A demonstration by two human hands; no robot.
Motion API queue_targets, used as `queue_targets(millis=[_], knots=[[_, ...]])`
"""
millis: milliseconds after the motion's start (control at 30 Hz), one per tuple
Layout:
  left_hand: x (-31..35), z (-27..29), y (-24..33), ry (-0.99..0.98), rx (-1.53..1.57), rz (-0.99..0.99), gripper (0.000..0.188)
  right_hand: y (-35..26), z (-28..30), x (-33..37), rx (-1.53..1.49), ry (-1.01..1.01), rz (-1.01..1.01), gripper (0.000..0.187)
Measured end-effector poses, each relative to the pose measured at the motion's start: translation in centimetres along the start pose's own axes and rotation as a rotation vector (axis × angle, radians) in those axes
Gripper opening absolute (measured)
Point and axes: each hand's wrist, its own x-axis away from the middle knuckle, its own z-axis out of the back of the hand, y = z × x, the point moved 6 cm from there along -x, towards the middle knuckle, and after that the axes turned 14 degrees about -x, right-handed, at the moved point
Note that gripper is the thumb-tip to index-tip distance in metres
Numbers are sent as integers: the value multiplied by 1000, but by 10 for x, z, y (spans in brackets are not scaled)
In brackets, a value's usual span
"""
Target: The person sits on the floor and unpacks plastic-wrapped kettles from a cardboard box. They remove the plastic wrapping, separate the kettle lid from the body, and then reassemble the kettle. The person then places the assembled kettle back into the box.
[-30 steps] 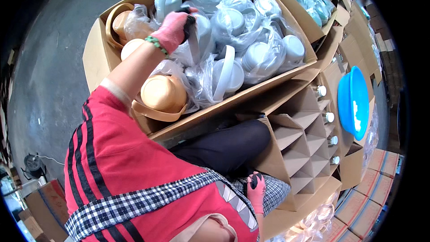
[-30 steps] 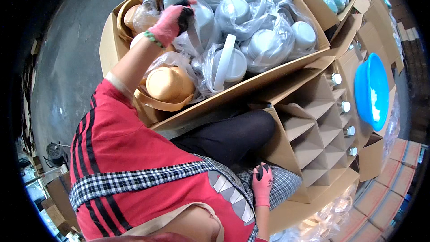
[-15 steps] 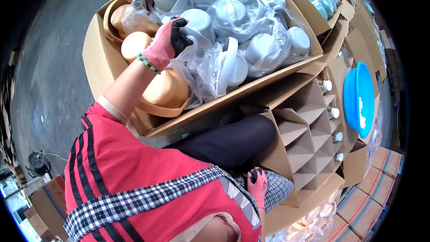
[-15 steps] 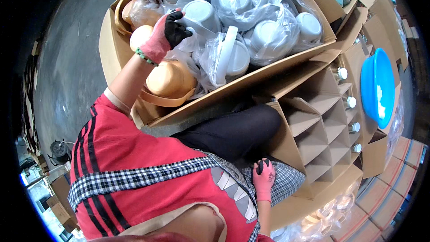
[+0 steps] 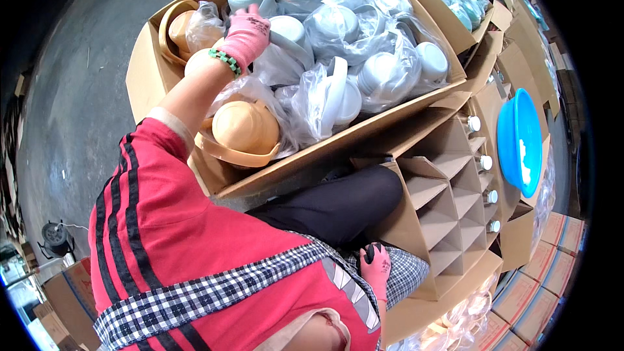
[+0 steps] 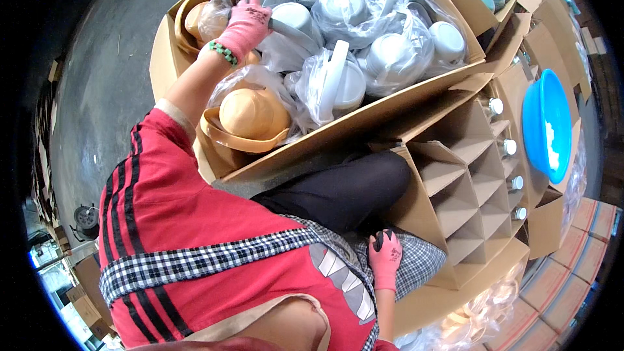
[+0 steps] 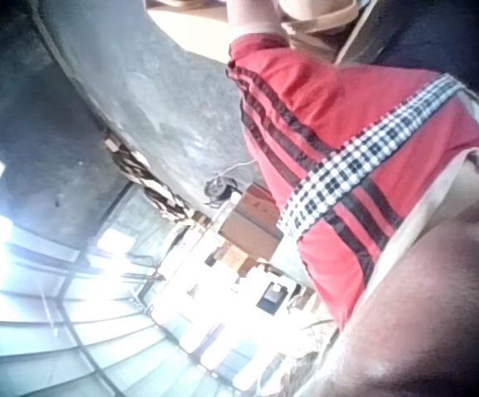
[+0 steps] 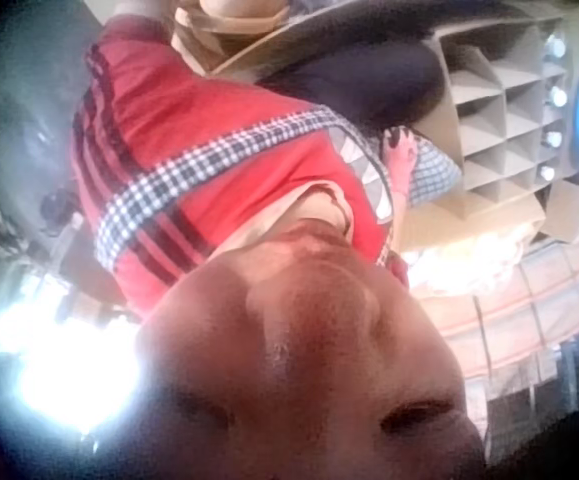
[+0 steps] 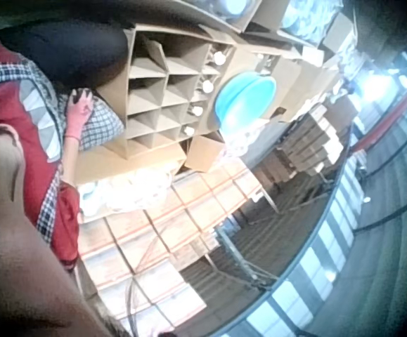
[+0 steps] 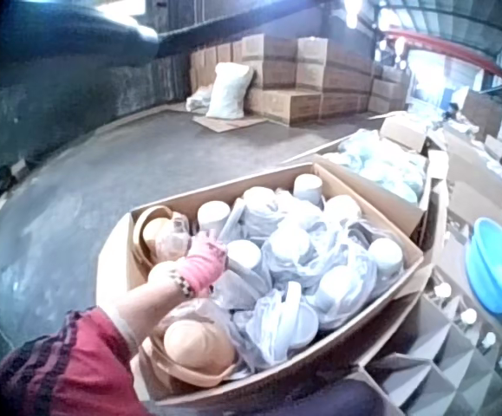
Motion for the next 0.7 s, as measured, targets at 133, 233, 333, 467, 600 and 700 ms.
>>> queue_targets(millis=[133, 233, 333, 467, 600, 700], knots=[[-18, -15, 2, -23, 427, -176, 35, 3, -2, 3, -11, 36, 13, 17], [-18, 15, -10, 110, 498, -141, 39, 3, -3, 7, 3, 37, 24, 16], [-14, 33, -16, 51, 472, -164, 50, 0, -2, 2, 8, 24, 14, 16], [13, -5, 14, -180, 311, -327, 54, 3, -4, 0, -16, 28, 34, 16], [10, 3, -4, -470, 961, -486, 63, -2, -1, 0, -4, 11, 52, 17], [-44, 18, -39, 14, 869, 30, 52, -3, 1, -3, 14, -35, 41, 17]])
